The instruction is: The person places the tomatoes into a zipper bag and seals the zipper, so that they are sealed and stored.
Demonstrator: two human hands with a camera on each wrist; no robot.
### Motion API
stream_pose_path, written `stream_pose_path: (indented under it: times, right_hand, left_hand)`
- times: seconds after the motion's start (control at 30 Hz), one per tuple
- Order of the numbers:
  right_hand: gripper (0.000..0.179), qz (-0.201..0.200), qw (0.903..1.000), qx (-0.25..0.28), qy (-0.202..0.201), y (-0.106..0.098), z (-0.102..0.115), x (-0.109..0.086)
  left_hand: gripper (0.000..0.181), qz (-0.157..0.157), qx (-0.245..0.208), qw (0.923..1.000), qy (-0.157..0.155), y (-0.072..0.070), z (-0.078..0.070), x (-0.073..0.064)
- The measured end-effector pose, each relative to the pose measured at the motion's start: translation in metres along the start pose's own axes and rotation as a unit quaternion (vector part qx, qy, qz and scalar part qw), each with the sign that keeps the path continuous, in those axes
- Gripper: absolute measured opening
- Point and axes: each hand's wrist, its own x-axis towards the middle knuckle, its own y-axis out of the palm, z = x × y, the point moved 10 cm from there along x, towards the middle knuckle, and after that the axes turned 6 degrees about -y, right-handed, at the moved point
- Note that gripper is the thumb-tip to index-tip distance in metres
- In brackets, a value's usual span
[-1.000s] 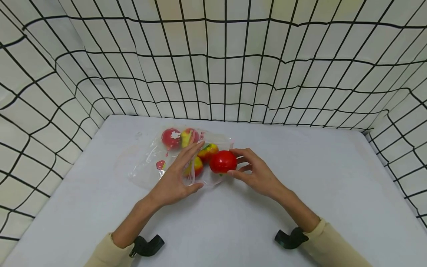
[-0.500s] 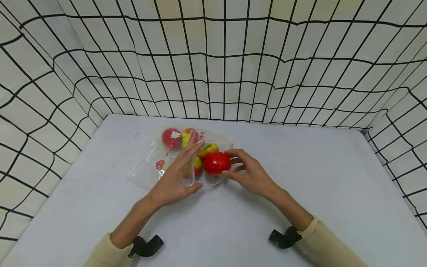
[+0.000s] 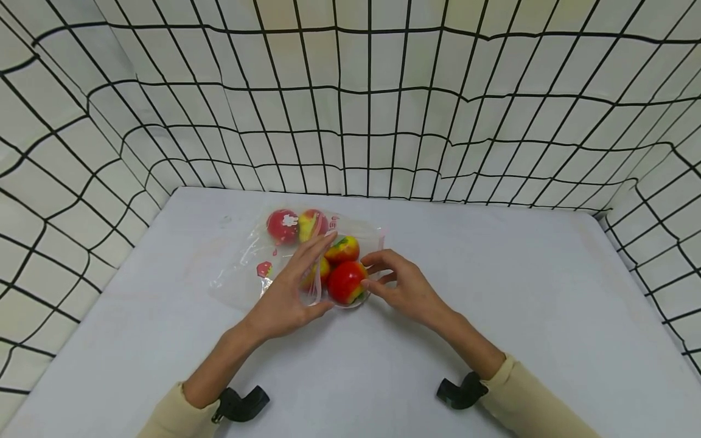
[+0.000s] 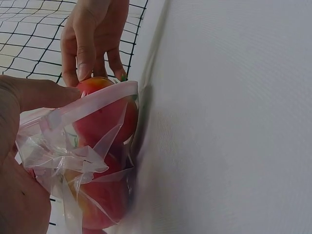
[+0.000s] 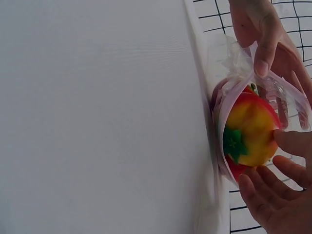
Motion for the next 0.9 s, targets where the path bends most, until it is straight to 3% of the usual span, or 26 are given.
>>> stream_pose_path:
  times: [0.27,0.6,0.9]
  right_hand:
    - [0.04,-0.011,0.999,-0.02,0.037,0.004,-0.001,0.0]
    - [0.039,-0.029,0.9959,0.04,0.076,0.011,-0.005,0.001]
    - [0.047,-0.016,0.9946,0.085,0.057,0.021,-0.002,0.004]
  left_hand:
    - [0.113,0.0,0.001,1.0,0.008,0.001,-0.001,-0.001]
    - [0.117,0.0,-0.005,1.0,0.007,0.0,-0.004,-0.001]
    - [0.111,0.003,-0.014,0.9997,0.021,0.001,-0.007,0.0]
